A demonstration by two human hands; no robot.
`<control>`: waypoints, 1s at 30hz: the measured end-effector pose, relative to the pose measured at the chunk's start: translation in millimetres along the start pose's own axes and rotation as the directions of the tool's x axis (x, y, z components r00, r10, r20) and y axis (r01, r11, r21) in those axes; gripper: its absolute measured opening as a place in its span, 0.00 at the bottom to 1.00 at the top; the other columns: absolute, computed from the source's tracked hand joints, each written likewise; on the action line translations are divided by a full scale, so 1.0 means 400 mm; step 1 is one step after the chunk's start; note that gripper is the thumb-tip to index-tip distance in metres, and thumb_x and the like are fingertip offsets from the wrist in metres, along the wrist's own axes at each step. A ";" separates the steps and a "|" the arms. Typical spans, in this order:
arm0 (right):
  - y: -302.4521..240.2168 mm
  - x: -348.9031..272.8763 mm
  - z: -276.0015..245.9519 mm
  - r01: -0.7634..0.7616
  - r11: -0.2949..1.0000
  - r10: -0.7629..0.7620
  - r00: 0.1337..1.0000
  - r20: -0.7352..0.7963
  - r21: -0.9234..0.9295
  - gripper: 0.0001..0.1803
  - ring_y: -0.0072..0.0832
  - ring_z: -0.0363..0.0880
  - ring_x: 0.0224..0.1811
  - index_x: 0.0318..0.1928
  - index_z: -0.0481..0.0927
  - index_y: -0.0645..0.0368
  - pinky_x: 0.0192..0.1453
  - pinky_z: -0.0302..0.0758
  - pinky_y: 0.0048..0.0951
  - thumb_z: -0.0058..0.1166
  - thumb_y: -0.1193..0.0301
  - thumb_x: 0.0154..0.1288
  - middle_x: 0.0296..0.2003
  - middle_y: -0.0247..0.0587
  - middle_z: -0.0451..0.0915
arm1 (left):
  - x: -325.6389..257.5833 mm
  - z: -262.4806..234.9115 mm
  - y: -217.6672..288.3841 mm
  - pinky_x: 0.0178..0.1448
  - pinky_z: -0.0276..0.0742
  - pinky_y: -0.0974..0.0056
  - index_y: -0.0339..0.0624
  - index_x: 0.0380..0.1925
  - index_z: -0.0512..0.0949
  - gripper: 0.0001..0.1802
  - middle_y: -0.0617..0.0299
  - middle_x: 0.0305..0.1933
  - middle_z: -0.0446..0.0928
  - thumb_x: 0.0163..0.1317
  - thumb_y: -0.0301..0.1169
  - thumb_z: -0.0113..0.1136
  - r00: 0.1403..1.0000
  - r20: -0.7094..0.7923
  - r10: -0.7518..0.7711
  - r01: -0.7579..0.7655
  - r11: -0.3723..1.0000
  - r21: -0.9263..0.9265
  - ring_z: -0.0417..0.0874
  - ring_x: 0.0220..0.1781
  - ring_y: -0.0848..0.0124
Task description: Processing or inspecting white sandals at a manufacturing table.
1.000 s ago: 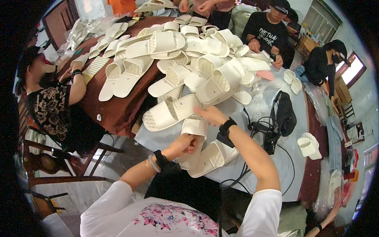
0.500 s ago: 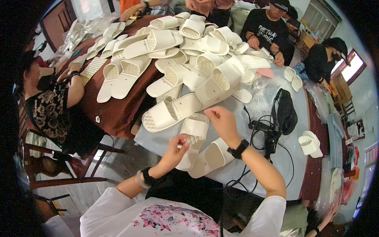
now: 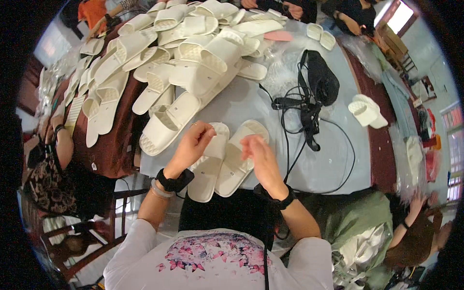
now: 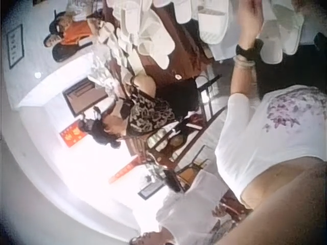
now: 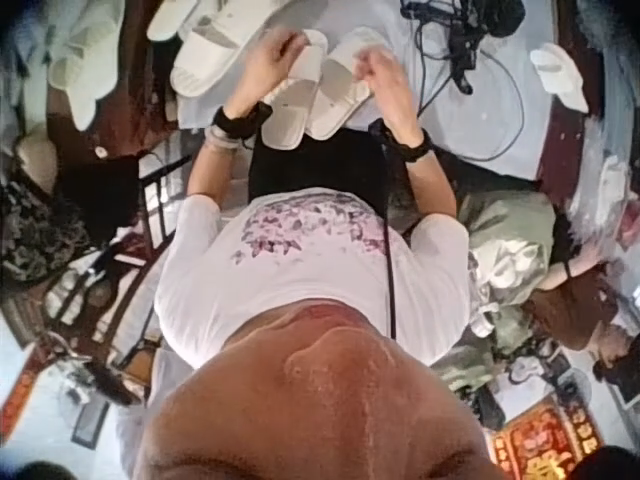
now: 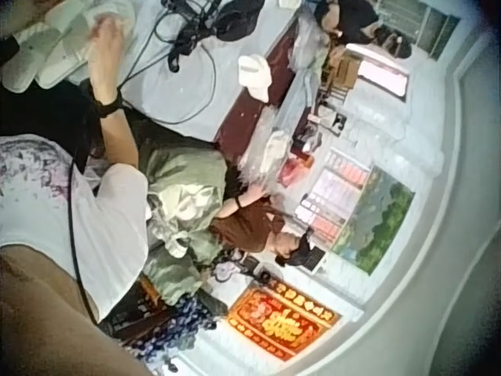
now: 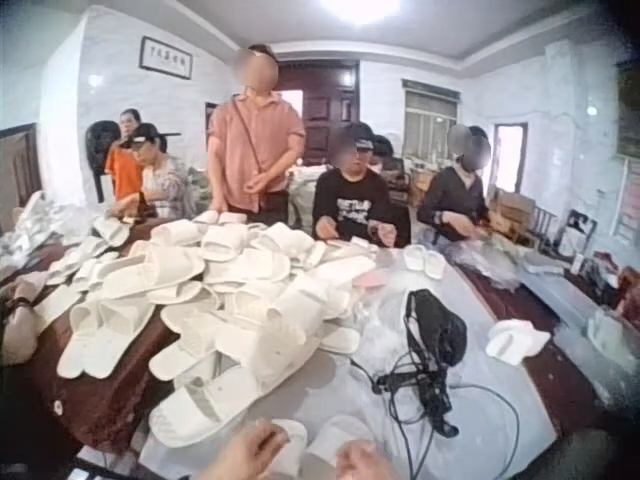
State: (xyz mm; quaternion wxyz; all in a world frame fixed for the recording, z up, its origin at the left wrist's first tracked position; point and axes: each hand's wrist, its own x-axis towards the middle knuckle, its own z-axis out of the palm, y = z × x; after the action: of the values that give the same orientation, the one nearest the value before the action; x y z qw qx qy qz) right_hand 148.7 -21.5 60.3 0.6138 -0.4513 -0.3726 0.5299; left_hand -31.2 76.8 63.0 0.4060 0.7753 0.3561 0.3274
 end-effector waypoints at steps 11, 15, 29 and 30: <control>-0.099 0.088 0.000 0.026 0.821 0.140 0.959 0.246 -0.570 0.16 0.35 0.75 0.20 0.31 0.73 0.64 0.27 0.69 0.30 0.39 0.64 0.67 0.20 0.43 0.74 | -0.029 0.075 -0.033 0.28 0.58 0.77 0.38 0.39 0.74 0.11 0.73 0.23 0.66 0.58 0.30 0.59 0.971 0.228 -0.072 0.148 0.931 -0.334 0.61 0.24 0.84; -0.121 0.135 0.005 -0.027 0.856 0.249 0.897 0.366 -0.516 0.15 0.21 0.74 0.24 0.37 0.75 0.65 0.30 0.71 0.20 0.42 0.64 0.67 0.24 0.37 0.76 | -0.009 0.086 -0.023 0.32 0.63 0.76 0.38 0.41 0.74 0.11 0.68 0.27 0.75 0.60 0.30 0.57 0.980 0.194 -0.045 0.140 0.849 -0.510 0.71 0.30 0.83; -0.366 -0.295 -0.236 -0.142 0.106 0.458 0.886 -0.078 -0.984 0.18 0.38 0.76 0.31 0.40 0.77 0.57 0.34 0.71 0.34 0.49 0.55 0.60 0.31 0.45 0.77 | -0.049 0.075 -0.013 0.39 0.71 0.74 0.36 0.39 0.78 0.11 0.65 0.30 0.77 0.61 0.31 0.55 0.959 0.216 -0.183 0.238 0.935 -0.262 0.76 0.34 0.79; -0.291 -0.361 -0.259 -0.166 0.204 0.440 0.896 -0.061 -0.965 0.20 0.41 0.76 0.34 0.40 0.77 0.58 0.37 0.72 0.35 0.49 0.54 0.60 0.32 0.46 0.78 | -0.053 0.072 -0.018 0.39 0.71 0.74 0.36 0.39 0.78 0.11 0.65 0.31 0.77 0.61 0.31 0.55 0.962 0.207 -0.179 0.229 0.940 -0.253 0.76 0.34 0.79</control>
State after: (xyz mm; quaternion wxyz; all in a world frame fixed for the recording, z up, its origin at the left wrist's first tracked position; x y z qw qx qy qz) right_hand 259.0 -184.1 141.0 0.0535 -0.7272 -0.5845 0.3560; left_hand -21.7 51.2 39.2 0.5720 0.6967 0.3478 0.2578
